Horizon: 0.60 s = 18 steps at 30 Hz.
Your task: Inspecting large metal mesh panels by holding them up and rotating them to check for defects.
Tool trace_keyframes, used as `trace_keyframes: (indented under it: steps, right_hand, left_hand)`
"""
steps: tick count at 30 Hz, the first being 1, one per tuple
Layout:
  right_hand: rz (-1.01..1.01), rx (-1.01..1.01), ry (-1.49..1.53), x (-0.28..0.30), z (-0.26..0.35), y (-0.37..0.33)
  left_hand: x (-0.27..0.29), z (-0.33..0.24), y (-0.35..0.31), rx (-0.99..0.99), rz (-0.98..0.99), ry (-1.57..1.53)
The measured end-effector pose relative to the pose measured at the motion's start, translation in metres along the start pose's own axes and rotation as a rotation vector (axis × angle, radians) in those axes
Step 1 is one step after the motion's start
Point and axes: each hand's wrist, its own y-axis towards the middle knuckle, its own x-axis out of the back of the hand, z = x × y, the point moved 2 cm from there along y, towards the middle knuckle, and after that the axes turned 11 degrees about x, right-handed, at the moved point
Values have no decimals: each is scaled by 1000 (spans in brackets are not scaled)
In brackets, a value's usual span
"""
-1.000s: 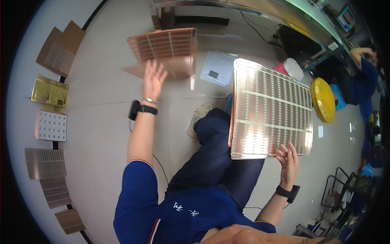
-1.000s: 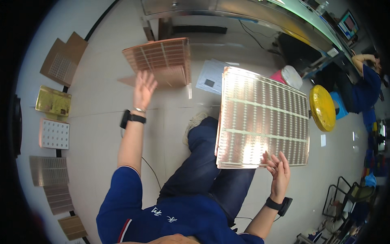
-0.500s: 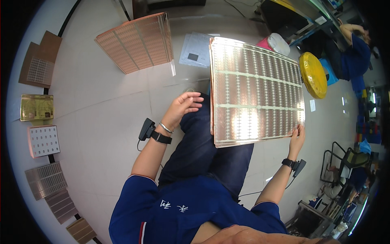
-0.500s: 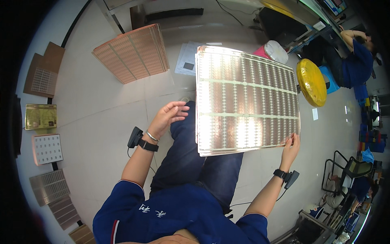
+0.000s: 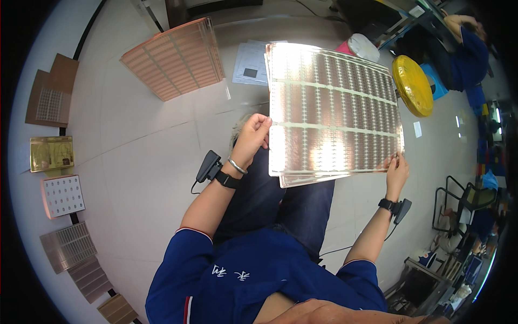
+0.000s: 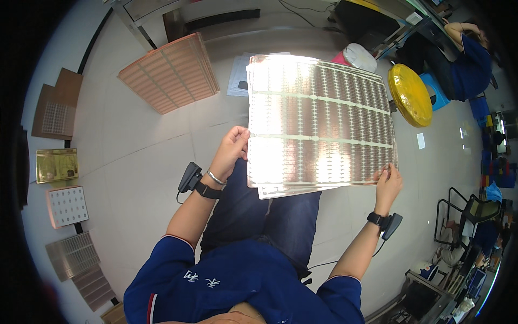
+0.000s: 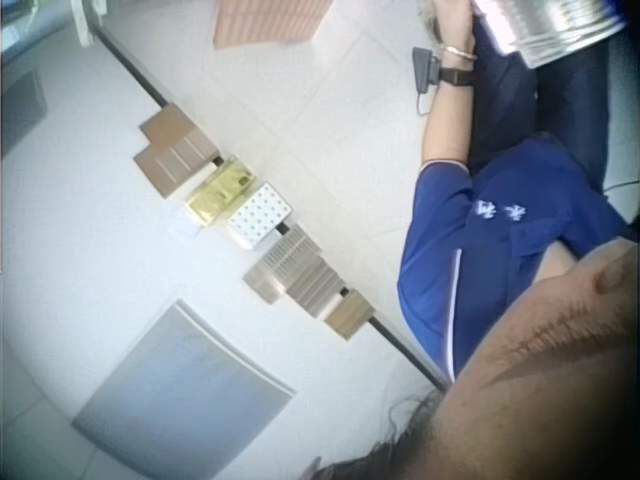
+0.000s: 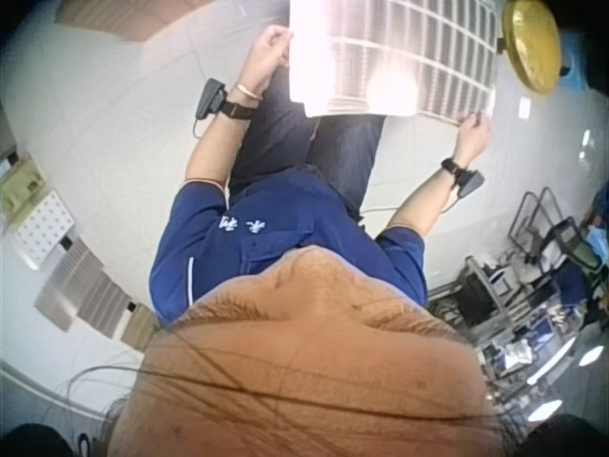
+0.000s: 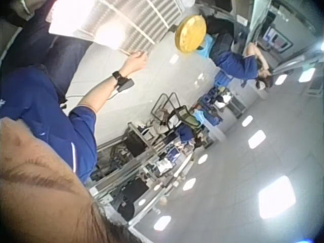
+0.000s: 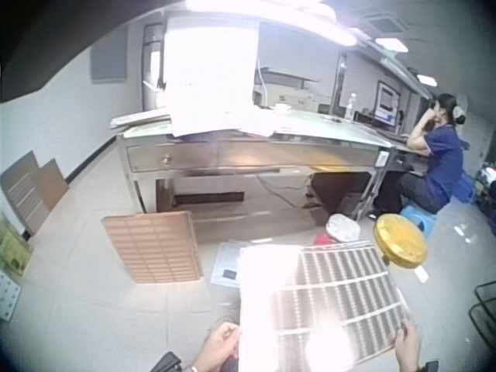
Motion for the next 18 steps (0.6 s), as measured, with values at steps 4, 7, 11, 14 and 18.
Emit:
trace_keyframes:
  steps: [4,7,11,14,18]
  right_hand:
    - [25,-34,76,18,25,-23]
    - [-48,-72,212,23,11,-46]
    - [44,-221,263,48,27,-74]
    - [243,-408,445,48,26,-89]
    - [203,-484,933,19,22,-101]
  left_hand:
    - [7,1,-2,-78,-37,-71]
    - [16,-9,-20,-115,-78,33]
    - [46,-6,-65,21,-111,135]
    - [71,0,-93,94,-171,92]
    - [73,-6,-110,77,-274,92]
